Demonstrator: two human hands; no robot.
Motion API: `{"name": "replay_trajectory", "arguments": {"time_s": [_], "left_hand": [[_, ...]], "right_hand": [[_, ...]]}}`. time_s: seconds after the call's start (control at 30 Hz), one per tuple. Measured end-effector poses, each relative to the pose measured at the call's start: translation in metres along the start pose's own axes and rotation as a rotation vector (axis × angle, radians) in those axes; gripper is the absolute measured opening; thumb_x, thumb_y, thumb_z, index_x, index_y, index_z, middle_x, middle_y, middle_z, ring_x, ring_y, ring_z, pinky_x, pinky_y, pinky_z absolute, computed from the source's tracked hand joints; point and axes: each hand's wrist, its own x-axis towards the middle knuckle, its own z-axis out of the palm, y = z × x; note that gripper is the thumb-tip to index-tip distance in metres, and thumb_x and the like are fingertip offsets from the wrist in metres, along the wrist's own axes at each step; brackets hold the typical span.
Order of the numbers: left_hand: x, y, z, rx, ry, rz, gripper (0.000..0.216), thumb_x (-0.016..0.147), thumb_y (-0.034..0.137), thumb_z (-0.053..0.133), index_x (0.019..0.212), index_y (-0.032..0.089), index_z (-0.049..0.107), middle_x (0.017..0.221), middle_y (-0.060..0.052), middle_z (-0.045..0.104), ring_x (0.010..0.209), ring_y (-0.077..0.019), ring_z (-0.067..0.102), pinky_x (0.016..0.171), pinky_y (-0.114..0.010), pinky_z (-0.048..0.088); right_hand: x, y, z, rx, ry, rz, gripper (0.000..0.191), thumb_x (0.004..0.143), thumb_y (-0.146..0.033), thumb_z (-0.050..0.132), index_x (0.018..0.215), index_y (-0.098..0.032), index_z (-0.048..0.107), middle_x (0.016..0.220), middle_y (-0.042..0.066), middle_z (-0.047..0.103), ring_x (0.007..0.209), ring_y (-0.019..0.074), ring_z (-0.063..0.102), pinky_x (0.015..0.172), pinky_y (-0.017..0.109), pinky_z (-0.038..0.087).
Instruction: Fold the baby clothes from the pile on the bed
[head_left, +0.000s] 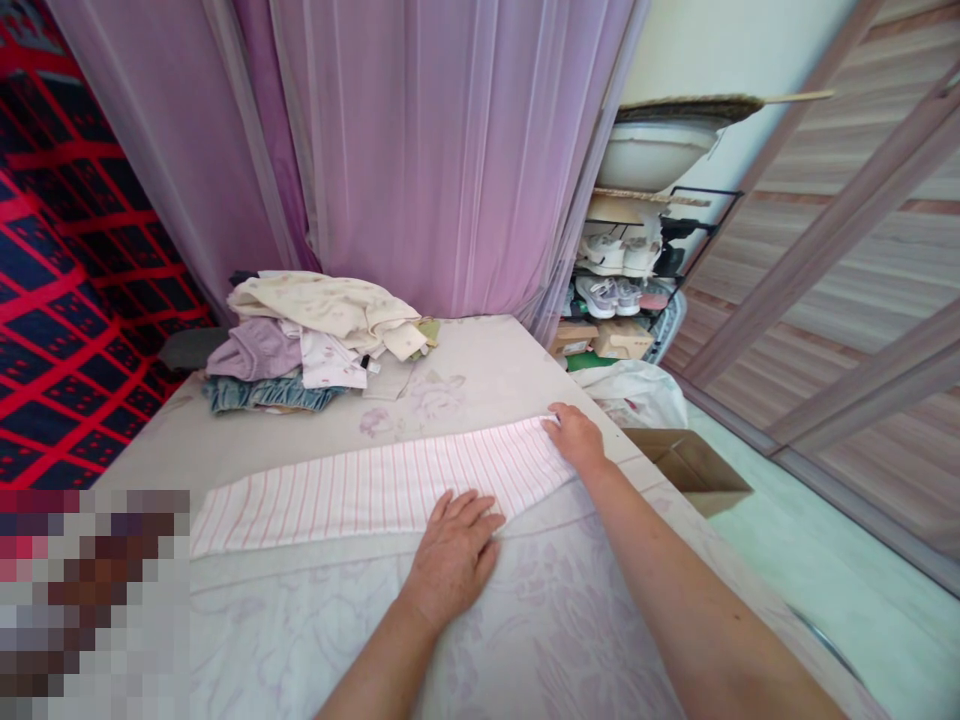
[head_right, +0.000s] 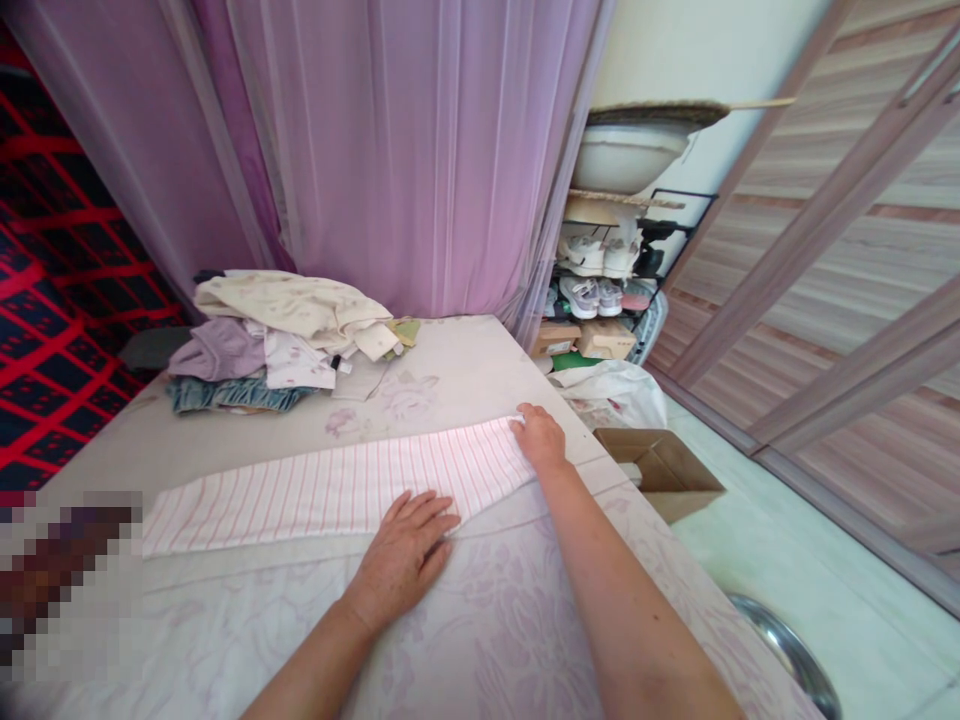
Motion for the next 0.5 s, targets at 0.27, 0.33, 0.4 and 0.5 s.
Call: {"name": "replay_trajectory", "arguments": {"time_s": [0.27, 0.33, 0.4, 0.5], "left_hand": [[-0.001, 0.000, 0.002, -0.001, 0.006, 0.006, 0.033, 0.087, 0.025, 0.054, 0.120, 0.030, 0.059, 0.133, -0.002, 0.056, 0.129, -0.0235, 0.042, 0.113, -0.051, 0.020], [-0.001, 0.000, 0.001, 0.003, 0.003, 0.005, 0.034, 0.087, 0.026, 0.054, 0.120, 0.030, 0.059, 0.134, -0.001, 0.055, 0.129, -0.0236, 0.042, 0.113, -0.052, 0.020], [-0.001, 0.000, 0.001, 0.000, 0.005, 0.004, 0.033, 0.087, 0.026, 0.054, 0.120, 0.030, 0.059, 0.134, -0.001, 0.056, 0.129, -0.0239, 0.042, 0.113, -0.052, 0.020], [-0.002, 0.000, 0.000, -0.032, 0.019, 0.000, 0.029, 0.088, 0.027, 0.054, 0.115, 0.029, 0.061, 0.129, -0.001, 0.059, 0.127, -0.0234, 0.044, 0.113, -0.052, 0.021]], "right_hand": [[-0.032, -0.028, -0.007, 0.026, 0.076, -0.382, 0.033, 0.089, -0.022, 0.043, 0.115, -0.022, 0.063, 0.123, 0.009, 0.062, 0.115, 0.0230, 0.053, 0.097, 0.039, 0.037], [-0.042, -0.035, 0.005, -0.001, -0.036, -0.404, 0.037, 0.091, -0.032, 0.043, 0.124, -0.025, 0.058, 0.133, 0.009, 0.056, 0.124, 0.0243, 0.047, 0.102, 0.044, 0.033], [-0.049, -0.039, 0.016, -0.050, -0.113, -0.335, 0.044, 0.092, -0.041, 0.041, 0.132, -0.026, 0.051, 0.141, 0.010, 0.047, 0.131, 0.0270, 0.039, 0.103, 0.051, 0.030], [-0.052, -0.040, 0.026, -0.088, -0.142, -0.277, 0.047, 0.093, -0.044, 0.037, 0.136, -0.026, 0.047, 0.145, 0.012, 0.041, 0.134, 0.0279, 0.035, 0.105, 0.053, 0.027]]}}
